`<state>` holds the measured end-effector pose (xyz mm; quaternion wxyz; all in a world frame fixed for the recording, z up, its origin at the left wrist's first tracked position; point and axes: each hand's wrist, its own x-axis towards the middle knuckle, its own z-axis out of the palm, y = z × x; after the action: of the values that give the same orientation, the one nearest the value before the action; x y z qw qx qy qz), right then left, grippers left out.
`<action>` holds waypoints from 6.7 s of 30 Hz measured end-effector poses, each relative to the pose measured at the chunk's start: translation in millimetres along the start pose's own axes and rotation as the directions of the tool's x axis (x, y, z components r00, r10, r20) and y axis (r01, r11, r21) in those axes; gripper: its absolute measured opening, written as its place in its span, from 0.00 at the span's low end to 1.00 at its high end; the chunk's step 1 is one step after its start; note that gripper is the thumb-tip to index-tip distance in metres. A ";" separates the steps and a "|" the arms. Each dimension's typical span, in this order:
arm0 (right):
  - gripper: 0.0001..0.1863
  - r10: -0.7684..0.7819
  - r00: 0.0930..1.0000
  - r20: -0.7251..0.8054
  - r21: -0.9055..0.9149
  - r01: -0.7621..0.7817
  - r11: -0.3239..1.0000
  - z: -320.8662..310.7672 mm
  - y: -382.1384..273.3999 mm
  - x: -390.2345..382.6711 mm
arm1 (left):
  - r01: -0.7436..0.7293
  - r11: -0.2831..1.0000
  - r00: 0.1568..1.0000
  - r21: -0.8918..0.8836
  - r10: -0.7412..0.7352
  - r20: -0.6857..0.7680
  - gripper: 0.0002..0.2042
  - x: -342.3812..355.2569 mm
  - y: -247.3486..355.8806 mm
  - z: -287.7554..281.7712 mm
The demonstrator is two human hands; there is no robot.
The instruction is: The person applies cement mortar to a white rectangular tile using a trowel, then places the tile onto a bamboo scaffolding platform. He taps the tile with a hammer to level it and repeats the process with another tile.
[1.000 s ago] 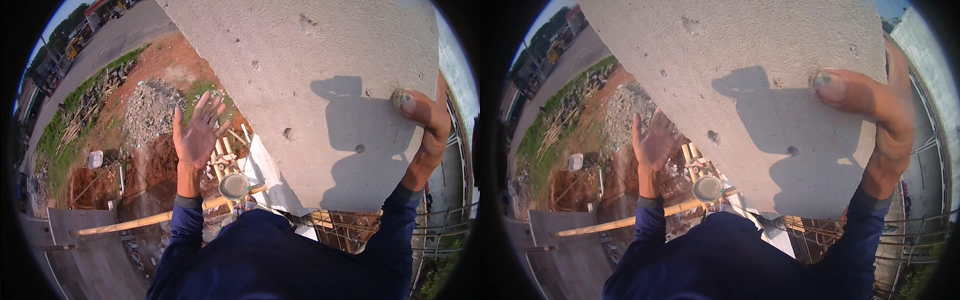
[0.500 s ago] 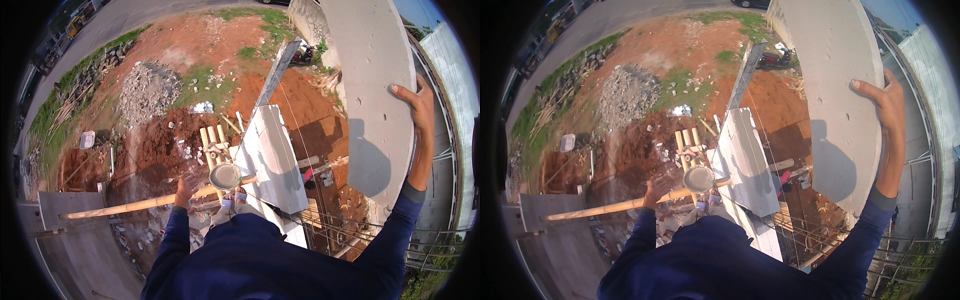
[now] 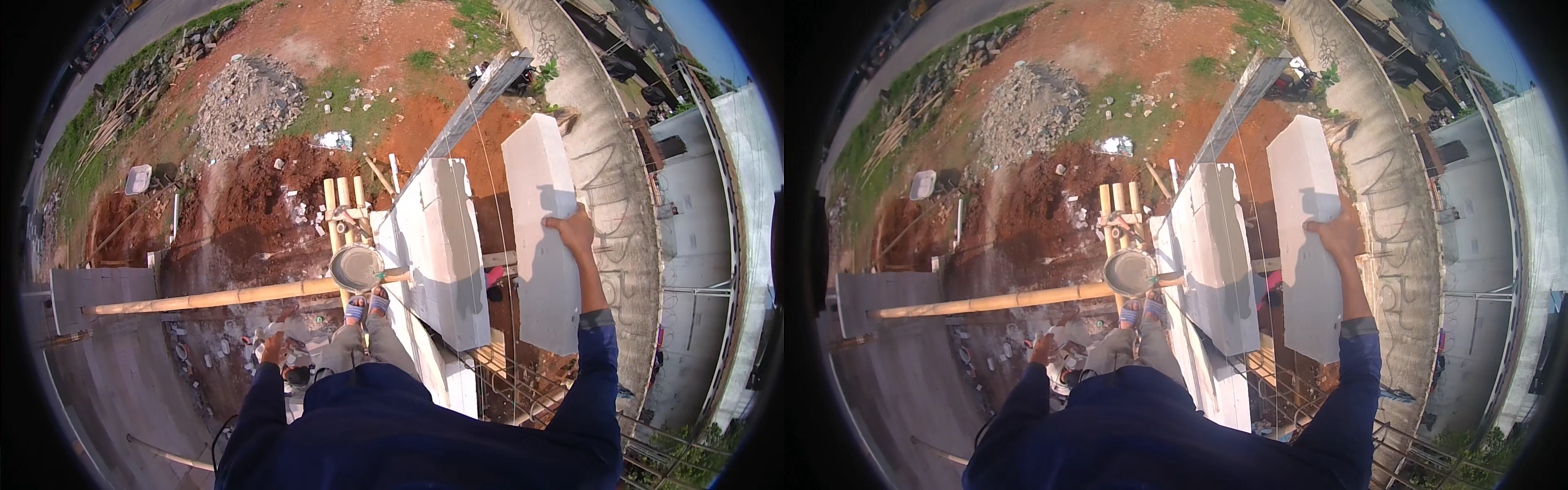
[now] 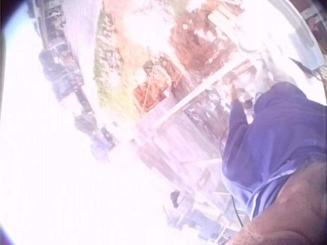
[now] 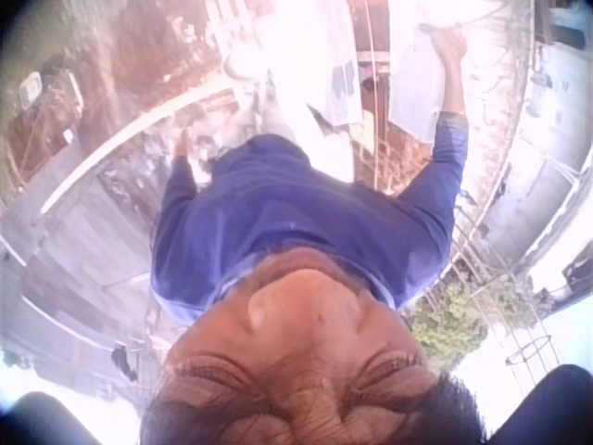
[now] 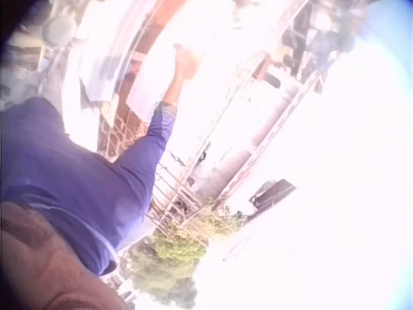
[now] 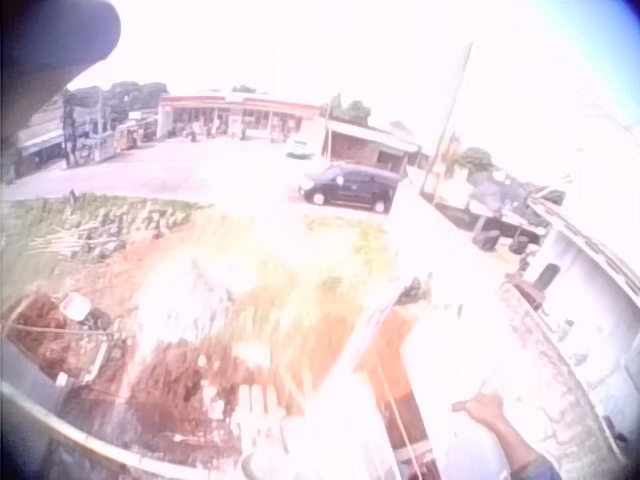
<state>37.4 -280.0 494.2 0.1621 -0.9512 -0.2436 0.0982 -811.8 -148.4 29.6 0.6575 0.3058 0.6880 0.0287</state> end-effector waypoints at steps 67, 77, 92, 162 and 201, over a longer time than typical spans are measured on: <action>0.54 0.042 0.992 0.116 -0.062 -0.035 0.997 273.6 -11.2 10.1 | -0.094 0.985 0.995 0.145 0.099 -0.023 0.10 -36.1 -102.5 43.2; 0.54 -0.005 0.998 0.067 -0.079 0.011 0.997 279.8 -5.0 11.3 | -0.544 -0.081 0.680 0.835 0.540 0.496 0.09 -28.4 -111.5 41.7; 0.53 0.046 0.991 0.130 -0.145 -0.027 0.989 281.4 -5.4 24.0 | 0.028 0.968 0.999 0.249 -0.038 0.036 0.21 -61.6 -31.8 73.6; 0.13 -0.784 0.597 -0.170 0.699 0.634 0.331 30.7 -331.1 -51.7 | -0.041 0.985 0.986 0.166 0.012 0.168 0.17 15.3 -14.2 110.9; 0.21 -0.182 0.855 0.485 0.144 0.128 0.981 946.1 -58.5 5.1 | 0.010 0.467 0.984 0.884 0.154 -0.093 0.46 40.1 -54.7 239.5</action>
<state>-235.0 17.5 -363.6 0.1519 -0.8612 -0.3473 0.3386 -609.8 -261.2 -62.2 0.3473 0.6257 0.6412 -0.2772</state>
